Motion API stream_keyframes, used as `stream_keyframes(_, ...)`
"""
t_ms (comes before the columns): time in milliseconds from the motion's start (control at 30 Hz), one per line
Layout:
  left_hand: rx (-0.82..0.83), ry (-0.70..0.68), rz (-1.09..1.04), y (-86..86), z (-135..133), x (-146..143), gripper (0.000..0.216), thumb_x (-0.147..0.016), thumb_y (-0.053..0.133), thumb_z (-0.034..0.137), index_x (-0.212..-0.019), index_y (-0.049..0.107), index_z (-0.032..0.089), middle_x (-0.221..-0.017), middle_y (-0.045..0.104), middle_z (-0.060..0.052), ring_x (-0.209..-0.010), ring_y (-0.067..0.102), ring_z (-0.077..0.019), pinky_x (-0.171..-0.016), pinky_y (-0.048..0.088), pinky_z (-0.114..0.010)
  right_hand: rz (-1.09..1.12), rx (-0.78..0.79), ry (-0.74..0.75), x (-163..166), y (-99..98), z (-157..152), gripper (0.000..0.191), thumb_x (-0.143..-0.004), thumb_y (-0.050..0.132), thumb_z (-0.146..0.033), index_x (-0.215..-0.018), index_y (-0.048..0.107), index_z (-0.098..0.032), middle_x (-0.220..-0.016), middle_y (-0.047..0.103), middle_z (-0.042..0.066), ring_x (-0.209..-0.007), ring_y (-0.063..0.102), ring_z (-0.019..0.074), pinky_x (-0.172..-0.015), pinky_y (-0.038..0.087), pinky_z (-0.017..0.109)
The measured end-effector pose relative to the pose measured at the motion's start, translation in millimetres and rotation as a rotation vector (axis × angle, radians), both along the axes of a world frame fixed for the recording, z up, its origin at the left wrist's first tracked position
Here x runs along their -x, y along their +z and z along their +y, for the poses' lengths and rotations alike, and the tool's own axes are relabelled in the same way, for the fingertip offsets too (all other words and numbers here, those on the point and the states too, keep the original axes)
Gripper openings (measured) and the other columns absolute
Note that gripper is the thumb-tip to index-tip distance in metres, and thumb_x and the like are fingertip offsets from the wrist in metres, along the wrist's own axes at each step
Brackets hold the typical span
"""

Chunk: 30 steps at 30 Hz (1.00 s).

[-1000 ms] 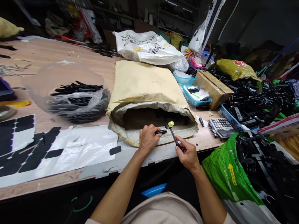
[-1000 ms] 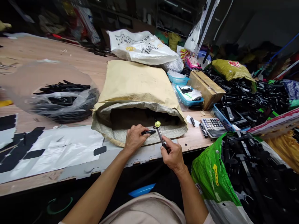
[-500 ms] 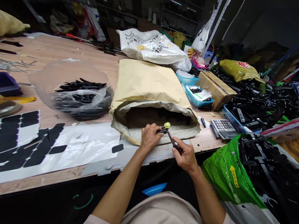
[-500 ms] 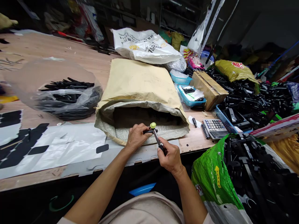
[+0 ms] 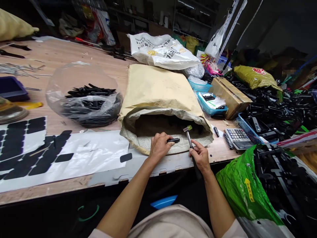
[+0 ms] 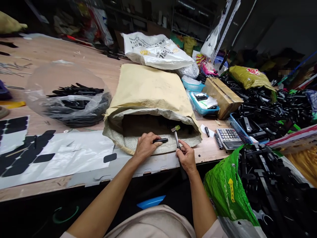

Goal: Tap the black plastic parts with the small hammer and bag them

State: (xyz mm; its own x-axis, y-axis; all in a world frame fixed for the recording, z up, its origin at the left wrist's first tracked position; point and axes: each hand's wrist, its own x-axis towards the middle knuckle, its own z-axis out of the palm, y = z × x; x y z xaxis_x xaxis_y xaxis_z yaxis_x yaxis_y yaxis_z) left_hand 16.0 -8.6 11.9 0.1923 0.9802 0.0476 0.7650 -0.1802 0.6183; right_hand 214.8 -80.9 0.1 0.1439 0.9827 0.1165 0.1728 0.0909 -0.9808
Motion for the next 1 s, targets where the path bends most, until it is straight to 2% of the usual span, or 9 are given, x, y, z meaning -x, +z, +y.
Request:
stream_keyframes(133,0.007,-0.185,-0.202,18.6,-42,15,0.019,-0.090,0.057,0.030,-0.102,0.070,0.023,-0.097,0.063,-0.004,-0.098,0.052,-0.0233,-0.089,0.039,-0.036,0.077,0.002,0.020,-4,-1.0,-3,0.052,-0.082,0.063,-0.030,-0.130,0.061,-0.011,-0.056,0.056,-0.005,-0.049,0.047,0.0105,-0.048,0.040,0.023)
stream_keyframes(233,0.239,-0.488,-0.306,29.9,-90,31,0.018,-0.091,0.055,0.034,-0.099,0.068,0.025,-0.095,0.064,-0.001,-0.091,0.057,-0.0185,-0.081,0.042,-0.030,0.095,0.007,0.016,-5,-0.7,-5,0.053,-0.081,0.063,-0.030,-0.130,0.061,-0.010,-0.057,0.056,-0.005,-0.049,0.047,0.0105,-0.047,0.040,0.022)
stream_keyframes(300,0.412,-0.549,-0.235,24.3,-117,40,0.015,-0.088,0.057,0.034,-0.094,0.069,0.027,-0.094,0.065,0.000,-0.089,0.059,-0.0176,-0.078,0.042,-0.028,0.096,0.008,0.008,-4,-1.1,-5,0.052,-0.081,0.064,-0.029,-0.130,0.061,-0.010,-0.057,0.055,-0.005,-0.052,0.049,0.0110,-0.048,0.040,0.022)
stream_keyframes(500,0.507,-0.247,0.133,-44.5,-141,52,0.023,-0.091,0.049,0.030,-0.106,0.067,0.027,-0.106,0.071,-0.005,-0.105,0.065,-0.0234,-0.087,0.045,-0.032,0.051,0.000,0.037,-1,-2.6,-5,0.049,-0.082,0.062,-0.028,-0.129,0.062,-0.012,-0.055,0.040,-0.009,-0.053,0.050,0.0112,-0.050,0.041,0.023)
stream_keyframes(567,0.504,-0.189,0.293,-52.0,-140,51,0.025,-0.093,0.046,0.029,-0.108,0.067,0.025,-0.107,0.072,-0.009,-0.105,0.067,-0.0272,-0.085,0.046,-0.035,0.045,-0.013,0.038,-1,-2.5,-5,0.049,-0.082,0.062,-0.028,-0.128,0.062,-0.013,-0.055,0.038,-0.010,-0.052,0.049,0.0109,-0.051,0.041,0.024)
stream_keyframes(633,0.502,-0.214,0.342,-40.2,-139,47,0.023,-0.090,0.052,0.029,-0.104,0.068,0.024,-0.103,0.073,-0.009,-0.100,0.069,-0.0283,-0.081,0.046,-0.034,0.045,-0.020,0.039,-1,-2.0,-5,0.048,-0.083,0.062,-0.028,-0.128,0.062,-0.012,-0.056,0.040,-0.009,-0.053,0.049,0.0108,-0.053,0.041,0.024)
stream_keyframes(800,0.400,-0.402,-0.096,27.9,-104,23,0.026,-0.090,0.053,0.042,-0.090,0.073,0.025,-0.077,0.071,0.000,-0.073,0.065,-0.0185,-0.065,0.042,-0.027,0.025,-0.013,0.044,0,-2.3,-6,0.048,-0.084,0.061,-0.028,-0.130,0.062,-0.012,-0.058,0.044,-0.008,-0.055,0.049,0.0111,-0.056,0.042,0.025)
stream_keyframes(900,0.135,-0.060,-0.182,47.5,-43,0,0.033,-0.089,0.055,0.042,-0.105,0.073,0.020,-0.079,0.071,-0.003,-0.074,0.065,-0.0193,-0.071,0.045,-0.028,-0.021,-0.028,0.036,0,-5.6,-6,0.048,-0.084,0.060,-0.027,-0.130,0.063,-0.013,-0.057,0.039,-0.009,-0.054,0.047,0.0108,-0.055,0.042,0.024)
stream_keyframes(1000,0.033,0.292,-0.039,43.5,25,-22,0.036,-0.084,0.061,0.042,-0.106,0.071,0.014,-0.093,0.072,-0.013,-0.090,0.067,-0.0277,-0.078,0.047,-0.035,-0.082,-0.041,0.037,-1,-8.7,-5,0.048,-0.085,0.059,-0.026,-0.131,0.062,-0.013,-0.058,0.040,-0.008,-0.054,0.046,0.0103,-0.055,0.042,0.023)
